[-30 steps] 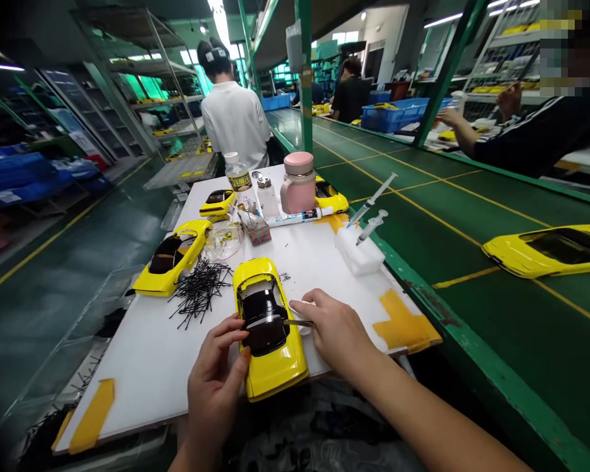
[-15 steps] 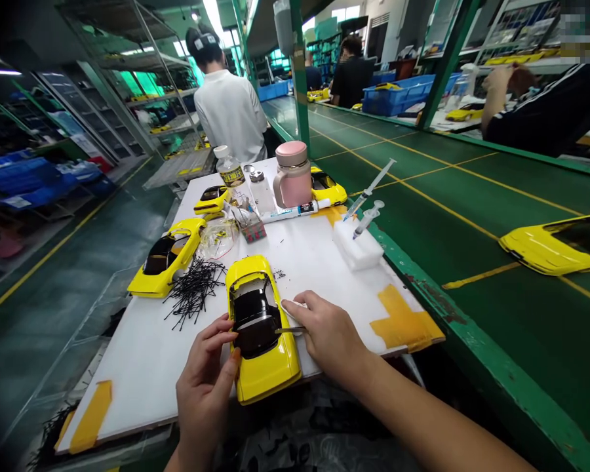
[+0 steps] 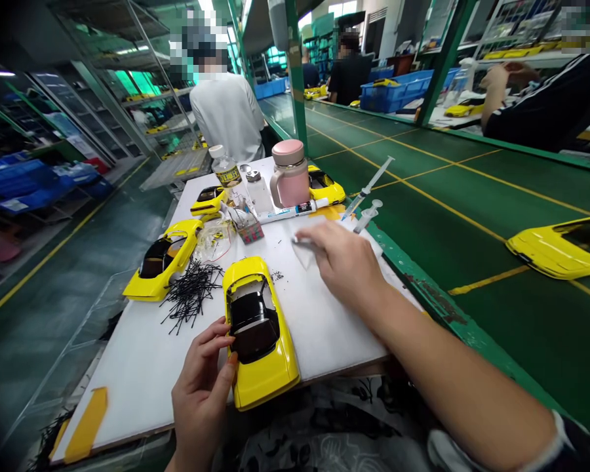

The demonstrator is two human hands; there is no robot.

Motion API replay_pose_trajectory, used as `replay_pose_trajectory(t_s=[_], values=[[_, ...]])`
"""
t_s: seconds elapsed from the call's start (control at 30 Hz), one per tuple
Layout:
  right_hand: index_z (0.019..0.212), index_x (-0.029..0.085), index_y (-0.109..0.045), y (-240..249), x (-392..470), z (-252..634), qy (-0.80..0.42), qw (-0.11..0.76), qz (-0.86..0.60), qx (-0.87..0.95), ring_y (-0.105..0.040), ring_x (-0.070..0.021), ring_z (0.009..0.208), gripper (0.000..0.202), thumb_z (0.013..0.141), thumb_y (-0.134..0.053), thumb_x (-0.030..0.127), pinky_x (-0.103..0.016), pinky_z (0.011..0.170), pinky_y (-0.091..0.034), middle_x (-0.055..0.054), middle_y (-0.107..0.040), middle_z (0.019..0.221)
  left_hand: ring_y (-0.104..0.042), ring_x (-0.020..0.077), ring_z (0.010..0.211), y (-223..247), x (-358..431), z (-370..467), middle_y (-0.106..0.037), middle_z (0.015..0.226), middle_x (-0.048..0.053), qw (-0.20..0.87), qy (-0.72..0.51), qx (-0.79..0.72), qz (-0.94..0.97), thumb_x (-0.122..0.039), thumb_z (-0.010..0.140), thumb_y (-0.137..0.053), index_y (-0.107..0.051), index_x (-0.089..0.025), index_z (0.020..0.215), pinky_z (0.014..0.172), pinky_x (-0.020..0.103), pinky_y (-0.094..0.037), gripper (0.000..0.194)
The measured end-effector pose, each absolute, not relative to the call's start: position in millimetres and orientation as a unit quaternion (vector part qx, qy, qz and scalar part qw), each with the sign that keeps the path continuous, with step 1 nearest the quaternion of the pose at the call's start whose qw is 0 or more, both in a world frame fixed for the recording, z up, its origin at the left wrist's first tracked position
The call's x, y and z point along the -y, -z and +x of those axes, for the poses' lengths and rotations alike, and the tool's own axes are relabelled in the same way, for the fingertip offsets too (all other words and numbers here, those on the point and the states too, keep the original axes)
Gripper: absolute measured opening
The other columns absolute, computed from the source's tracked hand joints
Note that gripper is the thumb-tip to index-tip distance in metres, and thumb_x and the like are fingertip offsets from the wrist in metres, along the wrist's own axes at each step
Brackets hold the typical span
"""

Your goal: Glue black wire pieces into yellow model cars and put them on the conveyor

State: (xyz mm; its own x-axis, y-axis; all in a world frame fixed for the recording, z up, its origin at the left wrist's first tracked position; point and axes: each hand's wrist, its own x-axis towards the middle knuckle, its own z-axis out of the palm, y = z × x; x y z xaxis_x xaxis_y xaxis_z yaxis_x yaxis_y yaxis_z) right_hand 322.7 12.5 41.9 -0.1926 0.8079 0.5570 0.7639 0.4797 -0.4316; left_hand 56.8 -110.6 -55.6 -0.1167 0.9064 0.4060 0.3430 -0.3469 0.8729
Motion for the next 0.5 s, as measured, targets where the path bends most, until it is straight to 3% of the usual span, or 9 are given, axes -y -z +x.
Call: replay_pose_trajectory(t_s=[0.13,0.2,0.27,0.37,0.43,0.5], values=[[0.131,0.025,-0.069,-70,-82,320,0.017,0.356,-0.59,0.725,-0.068,-0.0281,0.11,0.042,0.092,-0.054,0.016,-0.033,0.084,-0.048,-0.006,-0.073,0.128,-0.056,0.0262,0.136,56,110,57,-0.063,0.131,0.01,0.247,-0.551,-0.505,0.616,-0.019,0.096,-0.063,-0.07,-0.025,0.11,0.113,0.043,-0.048,0.017],[0.129,0.027,-0.072,-74,-100,318,0.01,0.337,-0.588,0.735,-0.065,-0.0284,0.115,0.041,0.09,-0.058,0.019,-0.033,0.085,-0.046,-0.004,-0.069,0.136,-0.056,0.026,0.136,55,109,57,-0.063,0.131,0.01,0.246,-0.552,-0.508,0.614,-0.019,0.096,-0.063,-0.069,-0.025,0.11,0.112,0.043,-0.049,0.017],[0.122,0.025,-0.076,-72,-102,314,0.021,0.38,-0.569,0.729,-0.064,-0.0269,0.114,0.036,0.091,-0.059,0.022,-0.032,0.085,-0.044,-0.006,-0.069,0.133,-0.058,0.0257,0.134,53,109,58,-0.063,0.13,0.01,0.244,-0.55,-0.51,0.614,-0.019,0.096,-0.062,-0.069,-0.025,0.111,0.111,0.043,-0.05,0.017],[0.104,0.018,-0.079,-63,-83,302,-0.053,0.423,-0.549,0.719,-0.063,-0.021,0.087,0.026,0.09,-0.06,0.028,-0.031,0.074,-0.04,-0.007,-0.072,0.096,-0.058,0.0262,0.133,51,109,58,-0.065,0.129,0.01,0.239,-0.555,-0.502,0.619,-0.019,0.096,-0.062,-0.07,-0.026,0.11,0.112,0.046,-0.05,0.017],[0.09,0.016,-0.079,-53,-64,292,-0.225,0.343,-0.53,0.742,-0.054,-0.0169,0.069,0.024,0.085,-0.067,0.036,-0.029,0.065,-0.034,-0.002,-0.062,0.07,-0.057,0.0276,0.135,51,109,59,-0.064,0.13,0.01,0.243,-0.564,-0.496,0.614,-0.02,0.096,-0.063,-0.07,-0.026,0.111,0.114,0.049,-0.048,0.017],[0.081,0.016,-0.078,-40,-47,280,-0.377,0.244,-0.492,0.746,-0.046,-0.0143,0.062,0.029,0.077,-0.074,0.044,-0.028,0.061,-0.028,0.002,-0.053,0.058,-0.054,0.0289,0.139,54,109,59,-0.063,0.132,0.011,0.245,-0.578,-0.493,0.602,-0.021,0.096,-0.063,-0.07,-0.026,0.112,0.116,0.051,-0.047,0.019]])
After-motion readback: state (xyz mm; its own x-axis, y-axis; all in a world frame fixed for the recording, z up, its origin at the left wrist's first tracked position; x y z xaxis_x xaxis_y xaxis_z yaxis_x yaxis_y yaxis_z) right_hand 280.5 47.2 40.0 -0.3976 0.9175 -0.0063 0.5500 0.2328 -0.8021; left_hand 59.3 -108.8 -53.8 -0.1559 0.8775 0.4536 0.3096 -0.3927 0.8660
